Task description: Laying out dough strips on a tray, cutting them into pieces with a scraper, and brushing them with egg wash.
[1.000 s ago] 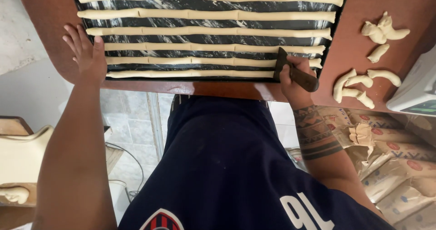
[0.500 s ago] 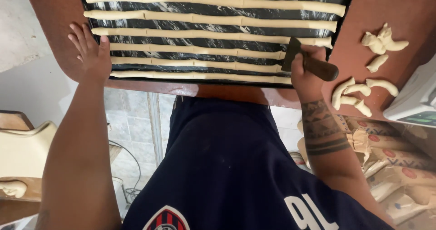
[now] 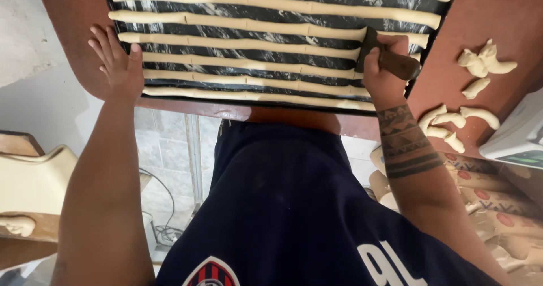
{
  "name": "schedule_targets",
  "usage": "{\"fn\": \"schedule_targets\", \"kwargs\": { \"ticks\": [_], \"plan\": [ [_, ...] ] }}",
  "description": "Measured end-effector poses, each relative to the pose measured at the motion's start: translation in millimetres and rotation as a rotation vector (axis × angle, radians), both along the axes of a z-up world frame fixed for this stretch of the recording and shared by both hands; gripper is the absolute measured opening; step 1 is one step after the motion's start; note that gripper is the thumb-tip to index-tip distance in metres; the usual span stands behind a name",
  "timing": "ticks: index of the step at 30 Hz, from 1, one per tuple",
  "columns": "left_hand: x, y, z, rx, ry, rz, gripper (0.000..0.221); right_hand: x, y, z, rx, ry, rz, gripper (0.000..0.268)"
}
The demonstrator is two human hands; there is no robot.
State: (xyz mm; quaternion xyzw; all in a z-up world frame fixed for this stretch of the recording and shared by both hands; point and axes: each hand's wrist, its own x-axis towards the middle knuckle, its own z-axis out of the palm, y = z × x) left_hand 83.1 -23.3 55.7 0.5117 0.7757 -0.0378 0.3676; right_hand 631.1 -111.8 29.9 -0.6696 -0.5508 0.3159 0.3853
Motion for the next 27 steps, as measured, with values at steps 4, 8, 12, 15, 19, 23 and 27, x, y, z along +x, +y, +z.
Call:
{"fn": "schedule_targets", "kwargs": {
  "ticks": [4,8,12,15,19,23,27],
  "plan": [
    [1.7,0.6,2.3,-0.006,-0.008,0.014,0.12,8.4,11.8,11.1,-0.011,-0.055,0.001,0.016],
    [1.4,-0.3,0.3,-0.011,0.009,0.005,0.114,16.9,29.8,4.9,0.121,0.059,-0.048,0.017],
    [2.2,0.9,3.2,-0.025,0.008,-0.002,0.12,17.3,51.3,14.0,0.142,-0.067,0.021,0.013],
    [1.9,-0.2,0.5,-0.013,0.008,-0.002,0.116,19.5,62.3,10.1,0.237,-0.081,0.076,0.014],
    [0.8,-0.6,-1.8,-0.006,0.028,0.0,0.119,19.8,69.2,1.5,0.188,-0.05,0.096,0.011],
    [5.1,-1.0,4.0,0.004,-0.014,0.004,0.116,19.8,77.1,2.0,0.186,-0.066,0.11,0.01],
    [0.7,-1.4,-5.7,0.002,0.046,0.003,0.118,30.7,90.3,6.9,0.2,-0.119,0.146,0.014]
  ]
}}
